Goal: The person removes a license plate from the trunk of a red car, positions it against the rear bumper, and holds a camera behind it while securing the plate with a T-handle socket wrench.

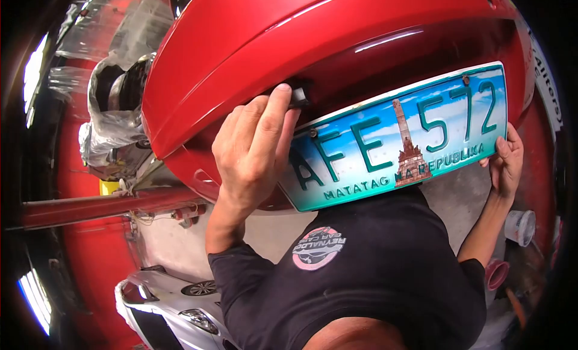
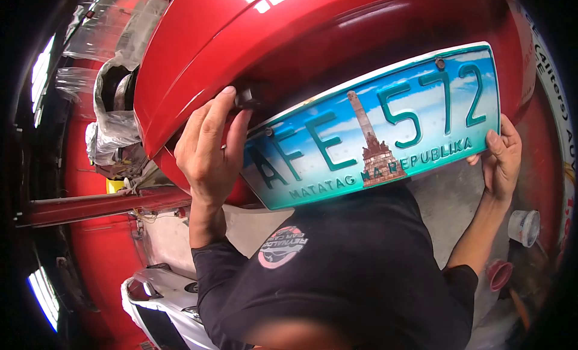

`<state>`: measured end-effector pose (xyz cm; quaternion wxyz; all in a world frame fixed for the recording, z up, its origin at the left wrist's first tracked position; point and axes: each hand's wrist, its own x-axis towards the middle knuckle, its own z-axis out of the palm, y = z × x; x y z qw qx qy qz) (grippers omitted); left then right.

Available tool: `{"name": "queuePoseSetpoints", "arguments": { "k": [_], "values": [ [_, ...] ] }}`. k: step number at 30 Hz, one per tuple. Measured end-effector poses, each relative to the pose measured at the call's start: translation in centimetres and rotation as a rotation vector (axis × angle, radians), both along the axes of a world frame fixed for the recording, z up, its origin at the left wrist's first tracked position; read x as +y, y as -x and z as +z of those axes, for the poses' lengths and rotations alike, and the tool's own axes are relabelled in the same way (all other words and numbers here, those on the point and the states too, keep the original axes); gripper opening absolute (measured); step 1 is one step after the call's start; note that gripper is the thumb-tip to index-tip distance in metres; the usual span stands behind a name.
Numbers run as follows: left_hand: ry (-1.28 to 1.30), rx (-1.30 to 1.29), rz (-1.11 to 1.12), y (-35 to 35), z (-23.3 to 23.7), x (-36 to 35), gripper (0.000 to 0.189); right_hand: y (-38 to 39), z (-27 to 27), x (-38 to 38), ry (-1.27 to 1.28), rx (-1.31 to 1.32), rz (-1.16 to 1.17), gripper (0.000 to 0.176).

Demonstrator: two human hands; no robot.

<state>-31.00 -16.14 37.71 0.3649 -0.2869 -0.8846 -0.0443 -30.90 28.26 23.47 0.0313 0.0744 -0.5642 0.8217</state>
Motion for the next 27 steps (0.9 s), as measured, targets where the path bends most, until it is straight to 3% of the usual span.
{"name": "queuePoseSetpoints", "arguments": {
  "k": [5,7,14,19,27],
  "values": [
    [0.055,0.002,-0.013,0.5,0.1,0.2,0.042,0.2,-0.8,0.4,0.016,-0.004,0.01,0.042],
    [0.046,-0.019,-0.009,0.5,0.1,0.3,0.042,0.1,-0.1,-0.2,0.018,-0.017,-0.012,0.035],
    [0.047,0.049,-0.029,0.9,0.5,0.2,0.043,0.0,-0.3,0.0,0.03,-0.019,0.003,0.035],
    [-0.219,-0.192,-0.037,0.0,2.3,0.9,0.039,-0.2,-0.2,-0.2,0.032,-0.017,-0.011,0.036],
    [-0.316,-0.23,-0.06,-0.1,1.7,0.5,0.036,0.1,0.1,-0.3,0.012,0.006,0.026,0.036]
  ]
}}
